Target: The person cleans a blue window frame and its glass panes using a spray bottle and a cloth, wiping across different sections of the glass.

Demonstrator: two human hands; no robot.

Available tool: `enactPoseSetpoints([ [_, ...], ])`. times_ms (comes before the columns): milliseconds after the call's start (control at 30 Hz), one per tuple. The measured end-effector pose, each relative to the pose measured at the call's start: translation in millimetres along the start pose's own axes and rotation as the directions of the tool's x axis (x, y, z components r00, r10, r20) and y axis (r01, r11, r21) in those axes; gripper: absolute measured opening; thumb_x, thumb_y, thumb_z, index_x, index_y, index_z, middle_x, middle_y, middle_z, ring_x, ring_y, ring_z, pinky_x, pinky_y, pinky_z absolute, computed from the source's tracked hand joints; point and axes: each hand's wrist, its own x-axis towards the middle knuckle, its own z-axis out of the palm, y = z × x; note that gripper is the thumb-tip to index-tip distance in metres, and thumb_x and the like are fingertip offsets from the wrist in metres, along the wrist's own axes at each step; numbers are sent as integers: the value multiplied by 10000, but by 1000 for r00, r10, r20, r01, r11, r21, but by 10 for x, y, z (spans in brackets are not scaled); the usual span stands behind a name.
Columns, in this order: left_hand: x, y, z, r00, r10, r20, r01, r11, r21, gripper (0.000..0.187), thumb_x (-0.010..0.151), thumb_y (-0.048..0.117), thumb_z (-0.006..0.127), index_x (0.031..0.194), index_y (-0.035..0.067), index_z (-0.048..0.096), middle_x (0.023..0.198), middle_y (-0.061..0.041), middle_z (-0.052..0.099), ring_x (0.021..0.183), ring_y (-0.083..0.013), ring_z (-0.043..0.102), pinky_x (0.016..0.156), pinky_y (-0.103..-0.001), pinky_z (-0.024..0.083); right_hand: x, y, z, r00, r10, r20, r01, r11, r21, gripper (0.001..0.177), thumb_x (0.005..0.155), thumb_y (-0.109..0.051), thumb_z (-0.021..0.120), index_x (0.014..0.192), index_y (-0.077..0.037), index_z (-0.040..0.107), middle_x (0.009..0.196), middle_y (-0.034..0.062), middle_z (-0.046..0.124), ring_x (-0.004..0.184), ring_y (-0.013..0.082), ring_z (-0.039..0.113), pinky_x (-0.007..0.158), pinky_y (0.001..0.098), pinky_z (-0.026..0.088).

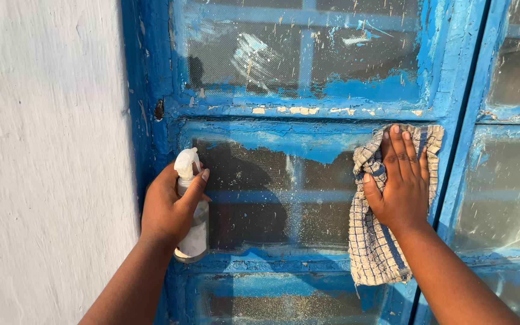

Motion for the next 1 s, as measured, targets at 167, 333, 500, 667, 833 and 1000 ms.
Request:
enactPoseSetpoints([
  [167, -17, 53, -10, 999, 39, 24, -37, 998, -52, 360, 943, 314, 654, 1164, 31, 657, 910, -114, 732, 794, -186, 747, 730, -349, 600, -1, -130, 12, 997, 74, -32, -74, 997, 15, 755, 973, -369, 499, 1630, -44, 319, 1735, 127, 257, 1617, 315, 205, 1308, 543, 109],
  [333, -22, 63, -9, 998, 56, 38, -52, 995, -80, 326, 946, 286, 654, 1137, 22, 670, 880, -103, 723, 760, -174, 728, 705, -338, 594, -7, -554, 182, 968, 224, -116, -223, 975, 18, 775, 993, -370, 507, 1630, 13, 287, 1740, 179, 204, 1621, 353, 150, 1290, 587, 35],
  [500, -13, 70, -18, 997, 66, 48, -62, 995, -82, 305, 935, 277, 666, 1105, 23, 680, 834, -95, 721, 732, -162, 713, 682, -333, 585, 52, -1343, 431, 980, 173, -98, -171, 985, 33, 786, 984, -394, 500, 1602, 40, 281, 1716, 198, 198, 1603, 354, 142, 1276, 587, 32],
  [667, -6, 63, -27, 998, 53, 42, -50, 996, -68, 300, 921, 266, 665, 1106, 31, 680, 841, -89, 731, 726, -162, 716, 674, -335, 591, 99, -1977, 608, 998, 50, -40, -48, 997, 60, 807, 936, -420, 527, 1588, -6, 294, 1699, 166, 221, 1584, 312, 160, 1261, 586, 53],
  [833, -11, 32, -33, 985, 172, 13, -172, 985, -29, 280, 926, 240, 666, 1089, 13, 686, 907, -107, 770, 831, -156, 730, 746, -335, 579, -147, -2453, 730, 991, -120, 61, 111, 985, 135, 789, 928, -423, 562, 1599, -76, 335, 1688, 104, 293, 1576, 234, 239, 1259, 569, 79],
  [1000, -21, 34, -23, 998, 50, 33, -49, 998, -25, 287, 919, 239, 660, 1118, 33, 685, 911, -119, 773, 836, -164, 744, 743, -340, 592, -263, -2319, 759, 980, -183, 81, 168, 971, 169, 830, 873, -451, 609, 1585, -96, 373, 1669, 81, 342, 1550, 225, 282, 1259, 549, 110],
])
